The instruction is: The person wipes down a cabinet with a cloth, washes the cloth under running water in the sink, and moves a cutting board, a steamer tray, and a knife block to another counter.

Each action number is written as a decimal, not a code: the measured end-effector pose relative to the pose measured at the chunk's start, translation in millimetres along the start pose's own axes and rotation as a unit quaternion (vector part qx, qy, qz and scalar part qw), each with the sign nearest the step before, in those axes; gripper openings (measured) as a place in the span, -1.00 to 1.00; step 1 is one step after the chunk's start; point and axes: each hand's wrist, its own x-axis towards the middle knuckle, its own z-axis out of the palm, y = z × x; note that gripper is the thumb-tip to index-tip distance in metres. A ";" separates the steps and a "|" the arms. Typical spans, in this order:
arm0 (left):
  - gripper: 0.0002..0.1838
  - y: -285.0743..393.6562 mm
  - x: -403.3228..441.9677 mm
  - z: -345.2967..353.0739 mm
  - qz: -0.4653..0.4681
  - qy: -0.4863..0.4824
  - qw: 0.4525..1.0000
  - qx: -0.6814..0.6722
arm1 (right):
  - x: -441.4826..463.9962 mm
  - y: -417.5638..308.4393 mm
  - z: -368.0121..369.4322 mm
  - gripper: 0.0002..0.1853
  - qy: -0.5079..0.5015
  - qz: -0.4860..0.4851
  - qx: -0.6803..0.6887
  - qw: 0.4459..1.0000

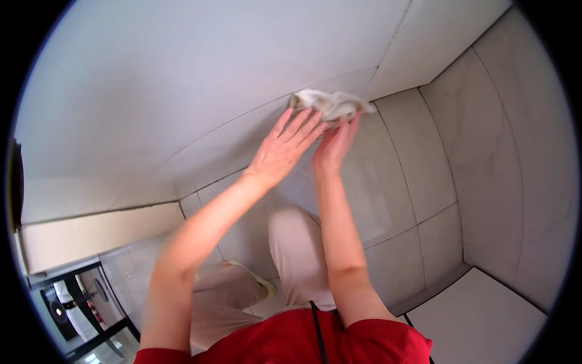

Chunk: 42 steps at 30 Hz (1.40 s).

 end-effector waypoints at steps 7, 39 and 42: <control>-0.23 -46.1 19.5 13.3 0.208 -0.111 0.867 0.439 | 112.0 24.4 -59.8 -0.44 0.074 -0.194 -0.255 0.944; -0.22 -45.9 20.5 5.3 0.270 -0.179 0.820 0.471 | 24.8 152.7 -81.4 -0.19 0.144 0.332 0.032 0.932; -0.23 -53.1 12.9 -2.3 0.254 -0.181 0.842 0.440 | -32.8 235.2 -57.3 -0.26 0.158 0.335 0.169 0.913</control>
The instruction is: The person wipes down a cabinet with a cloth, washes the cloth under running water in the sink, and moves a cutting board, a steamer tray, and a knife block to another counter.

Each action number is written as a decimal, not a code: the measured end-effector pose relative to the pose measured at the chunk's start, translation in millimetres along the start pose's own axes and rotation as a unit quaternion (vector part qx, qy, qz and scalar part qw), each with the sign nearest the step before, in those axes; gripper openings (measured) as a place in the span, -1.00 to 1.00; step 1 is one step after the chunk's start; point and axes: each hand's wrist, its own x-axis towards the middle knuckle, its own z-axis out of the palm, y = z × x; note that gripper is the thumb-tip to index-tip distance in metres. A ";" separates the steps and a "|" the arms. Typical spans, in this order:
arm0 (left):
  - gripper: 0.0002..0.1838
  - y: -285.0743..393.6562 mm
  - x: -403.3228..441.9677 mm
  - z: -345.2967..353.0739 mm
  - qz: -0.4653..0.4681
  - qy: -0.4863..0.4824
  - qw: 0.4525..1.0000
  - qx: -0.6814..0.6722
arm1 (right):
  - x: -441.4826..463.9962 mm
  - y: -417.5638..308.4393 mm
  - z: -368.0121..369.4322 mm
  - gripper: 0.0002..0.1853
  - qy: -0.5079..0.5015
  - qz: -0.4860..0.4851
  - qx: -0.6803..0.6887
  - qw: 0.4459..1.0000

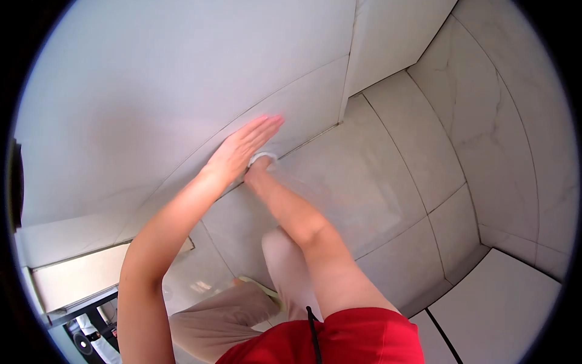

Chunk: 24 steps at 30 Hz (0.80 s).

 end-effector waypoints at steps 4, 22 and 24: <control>-0.24 -0.7 -17.0 8.2 0.010 -0.008 1.000 -0.002 | -81.6 -59.4 91.7 -0.35 0.080 0.158 -0.055 0.983; -0.29 -33.8 -49.9 -12.4 0.031 -0.042 0.998 -0.039 | -45.1 -70.5 113.9 -0.39 0.227 -0.210 -0.127 0.942; -0.29 -36.7 -57.1 -14.9 0.033 -0.057 0.996 -0.054 | -53.2 -74.6 118.1 -0.39 0.220 -0.107 -0.048 0.968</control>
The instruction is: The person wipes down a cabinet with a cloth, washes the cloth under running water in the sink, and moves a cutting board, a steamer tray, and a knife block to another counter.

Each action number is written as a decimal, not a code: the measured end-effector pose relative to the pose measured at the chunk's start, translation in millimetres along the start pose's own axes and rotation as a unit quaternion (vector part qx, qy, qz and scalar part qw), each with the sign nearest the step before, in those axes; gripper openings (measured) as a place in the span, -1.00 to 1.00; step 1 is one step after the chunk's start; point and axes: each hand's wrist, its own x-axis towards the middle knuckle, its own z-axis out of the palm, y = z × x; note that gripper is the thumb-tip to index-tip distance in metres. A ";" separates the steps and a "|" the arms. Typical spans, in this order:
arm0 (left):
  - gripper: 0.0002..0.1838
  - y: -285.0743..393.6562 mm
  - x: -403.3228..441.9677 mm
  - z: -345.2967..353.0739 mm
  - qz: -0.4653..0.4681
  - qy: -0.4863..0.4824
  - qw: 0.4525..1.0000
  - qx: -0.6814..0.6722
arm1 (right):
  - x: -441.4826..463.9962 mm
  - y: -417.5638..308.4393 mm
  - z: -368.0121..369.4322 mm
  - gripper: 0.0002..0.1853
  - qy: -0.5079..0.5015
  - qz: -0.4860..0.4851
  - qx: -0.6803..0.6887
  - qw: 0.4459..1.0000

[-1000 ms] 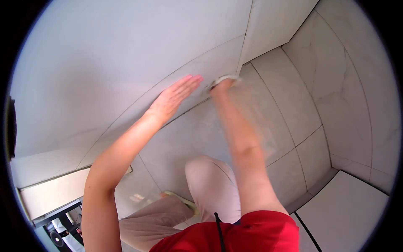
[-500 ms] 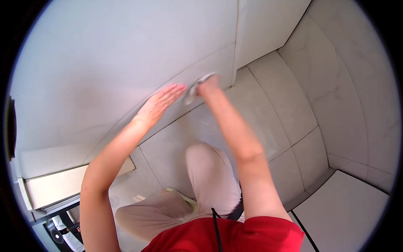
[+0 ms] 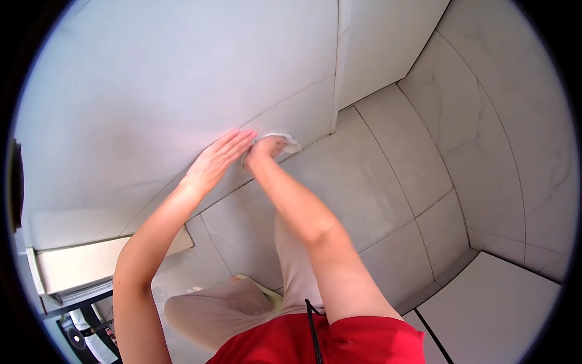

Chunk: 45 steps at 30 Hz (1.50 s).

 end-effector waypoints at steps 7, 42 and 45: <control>-0.25 -8.3 -15.0 -7.0 -0.017 0.014 0.997 0.079 | -52.9 -135.7 58.8 -0.45 -0.099 0.106 -0.062 0.988; -0.26 -35.8 -44.6 -6.2 -0.130 0.127 0.983 -0.024 | -74.4 -15.6 17.8 -0.35 -0.245 0.204 -0.025 0.948; -0.27 -36.8 -42.4 -8.7 -0.129 0.105 0.986 -0.005 | -75.9 -65.6 40.2 -0.38 -0.246 -0.023 -0.026 0.969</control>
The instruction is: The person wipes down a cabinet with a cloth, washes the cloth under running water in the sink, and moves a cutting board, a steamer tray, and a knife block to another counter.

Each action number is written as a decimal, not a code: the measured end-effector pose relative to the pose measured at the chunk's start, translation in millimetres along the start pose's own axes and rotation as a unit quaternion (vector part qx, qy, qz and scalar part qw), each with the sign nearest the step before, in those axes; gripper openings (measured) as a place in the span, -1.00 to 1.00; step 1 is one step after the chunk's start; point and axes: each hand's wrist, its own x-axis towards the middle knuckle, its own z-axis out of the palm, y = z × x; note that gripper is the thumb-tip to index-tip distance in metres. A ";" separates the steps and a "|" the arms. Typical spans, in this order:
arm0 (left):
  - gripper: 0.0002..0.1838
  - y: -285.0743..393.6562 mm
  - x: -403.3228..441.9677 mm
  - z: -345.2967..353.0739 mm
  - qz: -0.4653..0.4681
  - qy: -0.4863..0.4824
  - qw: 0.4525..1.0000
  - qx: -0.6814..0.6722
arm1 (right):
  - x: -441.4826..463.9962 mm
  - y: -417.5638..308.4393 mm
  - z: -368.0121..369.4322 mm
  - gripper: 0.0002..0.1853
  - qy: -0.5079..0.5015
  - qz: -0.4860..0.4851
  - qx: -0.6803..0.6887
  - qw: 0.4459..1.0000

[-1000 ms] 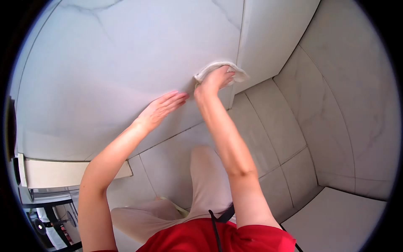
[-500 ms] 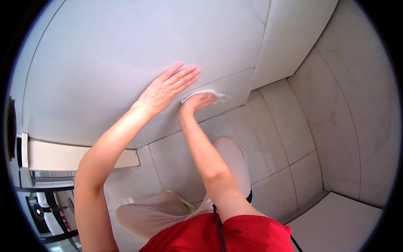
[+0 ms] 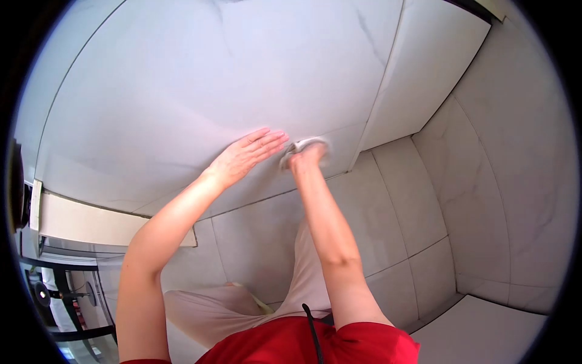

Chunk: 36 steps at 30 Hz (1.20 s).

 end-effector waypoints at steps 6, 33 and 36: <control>-0.32 -28.6 0.3 -21.1 -0.036 0.078 0.995 -0.056 | -62.7 -39.7 85.7 -0.40 0.134 -0.481 -0.336 0.798; -0.49 -77.6 150.7 -68.7 -0.084 0.349 0.911 -0.204 | -19.1 -62.9 69.4 -0.41 -0.039 -0.703 -0.509 0.496; -0.49 -18.2 209.9 -49.3 -0.056 0.302 0.939 -0.155 | 27.4 -68.8 1.9 -0.42 0.055 -0.579 -0.536 0.613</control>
